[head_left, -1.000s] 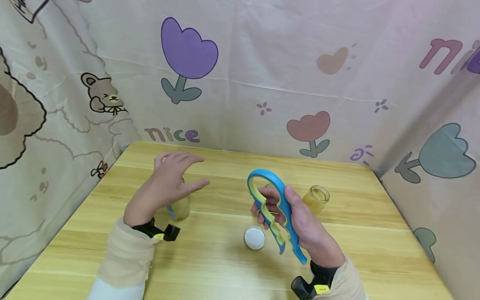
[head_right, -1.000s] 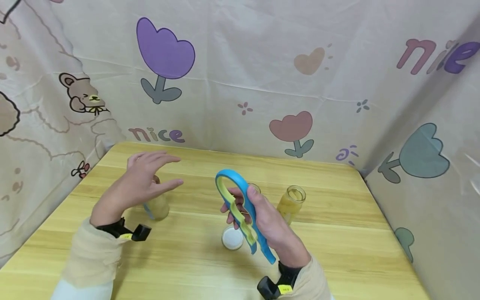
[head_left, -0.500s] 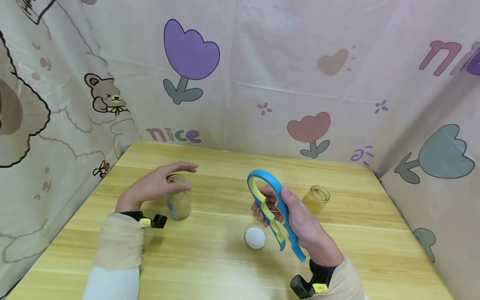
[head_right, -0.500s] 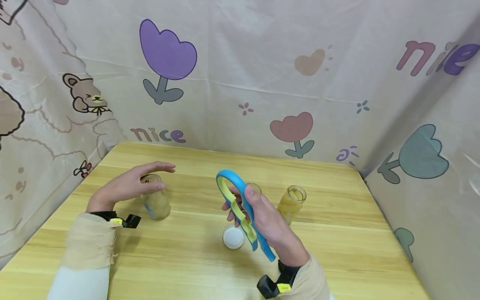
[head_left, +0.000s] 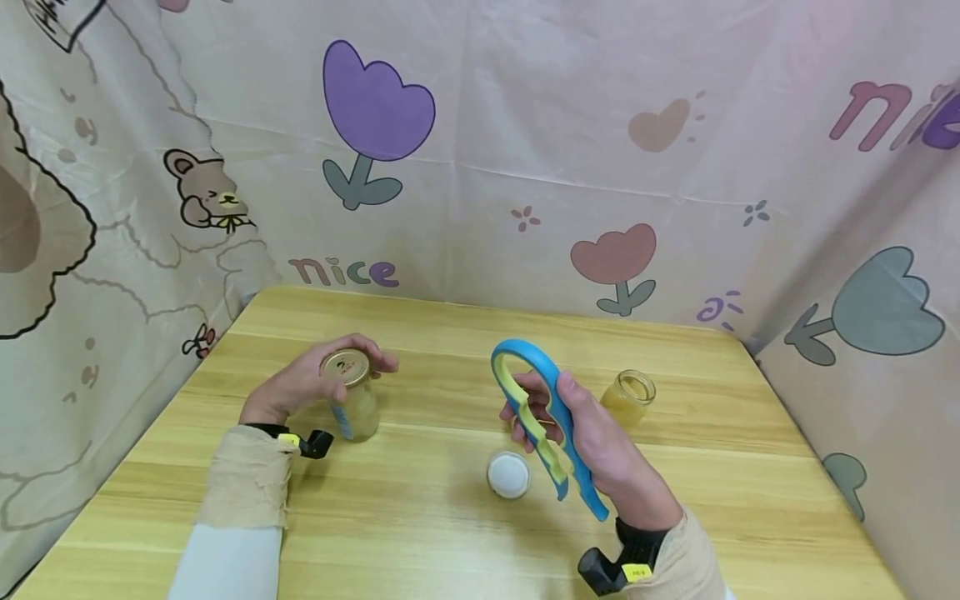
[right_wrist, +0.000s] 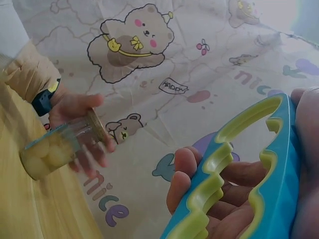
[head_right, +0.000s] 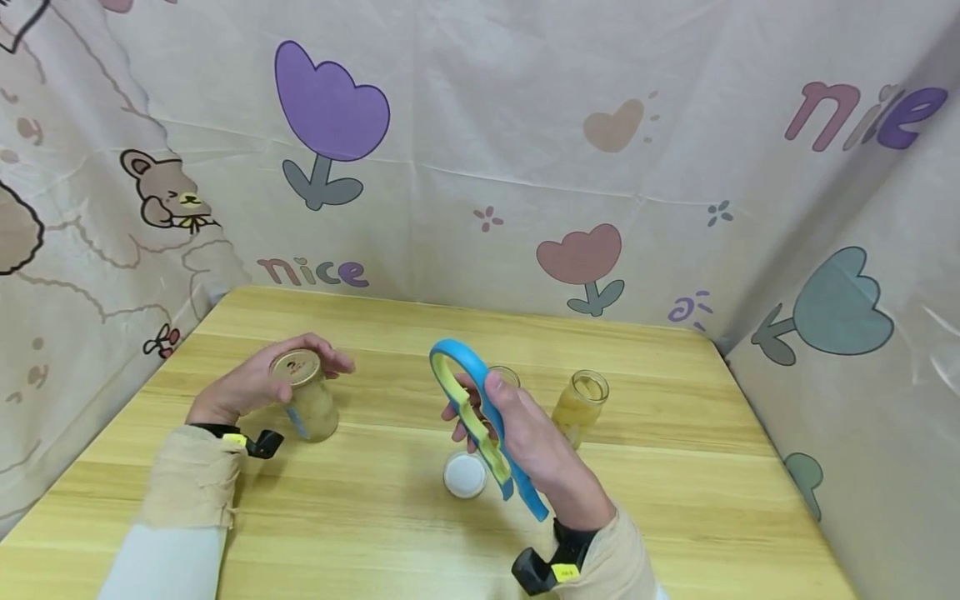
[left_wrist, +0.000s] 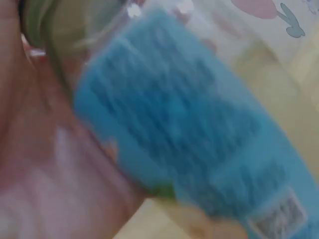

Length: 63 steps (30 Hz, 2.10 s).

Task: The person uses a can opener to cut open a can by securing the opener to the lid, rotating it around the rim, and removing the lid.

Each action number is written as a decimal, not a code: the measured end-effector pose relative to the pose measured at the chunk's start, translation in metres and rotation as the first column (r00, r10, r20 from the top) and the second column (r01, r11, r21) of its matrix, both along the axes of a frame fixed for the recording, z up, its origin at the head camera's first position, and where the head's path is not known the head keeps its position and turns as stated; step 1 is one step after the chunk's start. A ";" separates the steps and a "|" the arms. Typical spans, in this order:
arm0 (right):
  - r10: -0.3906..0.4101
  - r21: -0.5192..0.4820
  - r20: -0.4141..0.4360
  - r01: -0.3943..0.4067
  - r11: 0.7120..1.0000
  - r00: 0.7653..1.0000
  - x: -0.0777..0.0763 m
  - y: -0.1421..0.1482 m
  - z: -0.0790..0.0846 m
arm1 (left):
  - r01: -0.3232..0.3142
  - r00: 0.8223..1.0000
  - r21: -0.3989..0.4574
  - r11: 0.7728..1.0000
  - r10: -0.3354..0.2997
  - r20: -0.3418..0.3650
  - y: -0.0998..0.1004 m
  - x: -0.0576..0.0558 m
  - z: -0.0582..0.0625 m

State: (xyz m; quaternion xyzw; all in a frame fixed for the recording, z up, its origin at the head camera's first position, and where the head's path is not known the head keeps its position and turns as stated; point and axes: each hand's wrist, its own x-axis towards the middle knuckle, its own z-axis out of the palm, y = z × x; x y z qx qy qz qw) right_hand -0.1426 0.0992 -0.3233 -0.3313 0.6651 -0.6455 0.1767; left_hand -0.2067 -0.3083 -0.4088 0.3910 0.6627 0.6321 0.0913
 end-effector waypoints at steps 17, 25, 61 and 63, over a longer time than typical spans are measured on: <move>-0.039 0.067 -0.002 0.039 0.997 0.999 -0.001 -0.002 -0.003 | 0.139 0.976 0.043 0.989 -0.144 0.163 0.033 -0.009 -0.022; -0.078 0.103 -0.006 0.078 0.992 0.997 0.000 -0.004 -0.003 | 0.130 0.975 0.002 0.991 -0.129 0.181 0.048 -0.012 -0.024; -0.112 0.162 0.028 0.107 0.981 0.993 -0.002 -0.012 -0.008 | 0.056 0.972 -0.095 0.994 -0.033 0.233 0.090 -0.012 -0.026; -0.116 0.158 0.034 0.109 0.981 0.993 -0.003 -0.013 -0.008 | 0.062 0.972 -0.094 0.994 -0.038 0.233 0.091 -0.012 -0.026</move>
